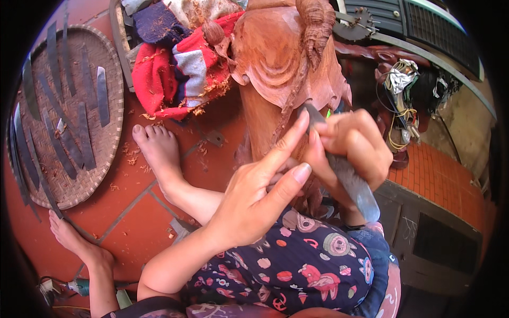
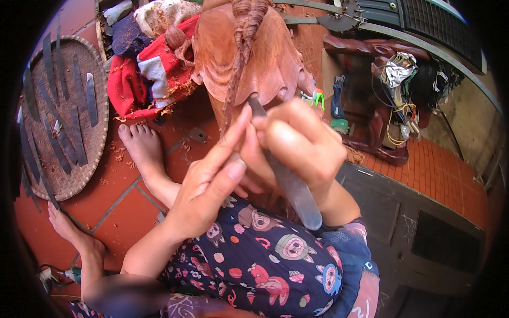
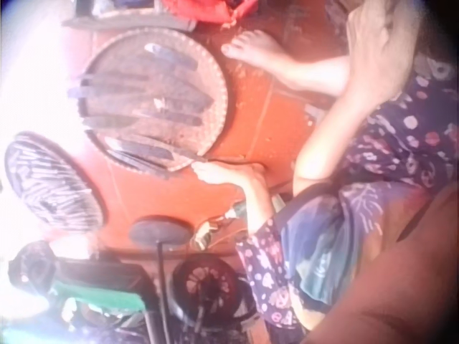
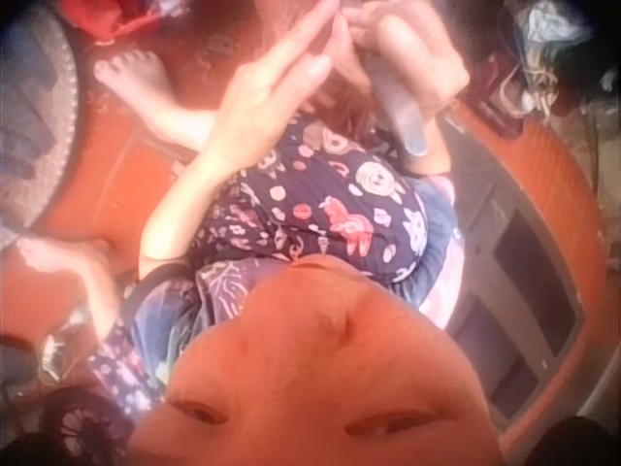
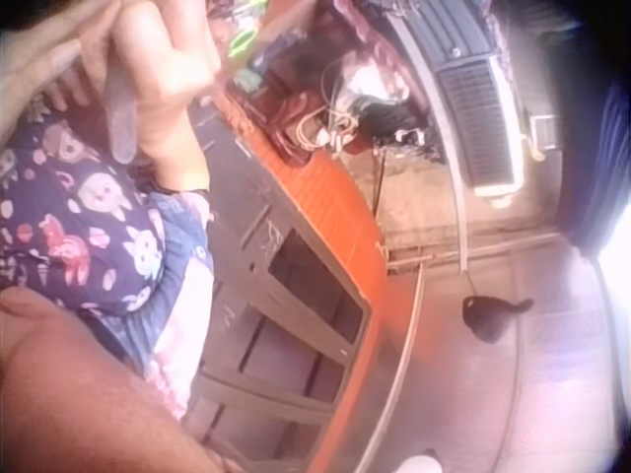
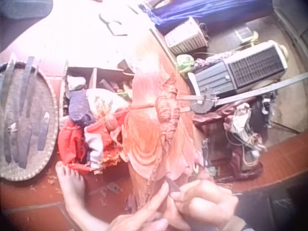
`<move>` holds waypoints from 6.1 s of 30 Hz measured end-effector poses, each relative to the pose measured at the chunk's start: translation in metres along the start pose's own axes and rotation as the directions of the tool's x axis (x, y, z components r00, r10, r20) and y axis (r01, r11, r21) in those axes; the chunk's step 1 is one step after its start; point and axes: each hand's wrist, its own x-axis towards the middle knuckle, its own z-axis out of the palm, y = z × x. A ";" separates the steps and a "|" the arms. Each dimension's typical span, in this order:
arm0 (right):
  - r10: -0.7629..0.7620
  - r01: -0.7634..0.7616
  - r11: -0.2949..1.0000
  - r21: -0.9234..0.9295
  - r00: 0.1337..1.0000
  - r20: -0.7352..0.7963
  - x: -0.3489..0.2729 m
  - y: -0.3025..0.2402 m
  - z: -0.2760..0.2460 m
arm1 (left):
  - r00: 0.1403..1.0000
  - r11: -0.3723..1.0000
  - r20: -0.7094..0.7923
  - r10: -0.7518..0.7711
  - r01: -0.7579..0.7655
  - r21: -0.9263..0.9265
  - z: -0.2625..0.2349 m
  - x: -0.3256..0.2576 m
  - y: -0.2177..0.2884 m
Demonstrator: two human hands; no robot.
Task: The person carves a wooden sculpture using a small knife, focusing on refining the details of the face and hair. They hold the sculpture with one hand and use the knife with the other to shape the wood.
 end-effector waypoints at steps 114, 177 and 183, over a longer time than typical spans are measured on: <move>0.421 -0.394 0.884 0.250 0.905 -0.064 0.034 0.007 0.012 | 0.981 0.895 0.039 0.190 -0.190 0.404 0.015 0.010 0.014; 0.495 -0.376 0.798 0.470 0.855 -0.156 0.035 0.010 0.005 | 0.970 0.935 -0.012 0.244 -0.232 0.268 0.023 0.031 0.012; 0.398 -0.370 0.887 0.275 0.916 -0.052 0.037 0.014 0.003 | 0.969 0.934 -0.036 0.246 -0.227 0.277 0.025 0.027 0.009</move>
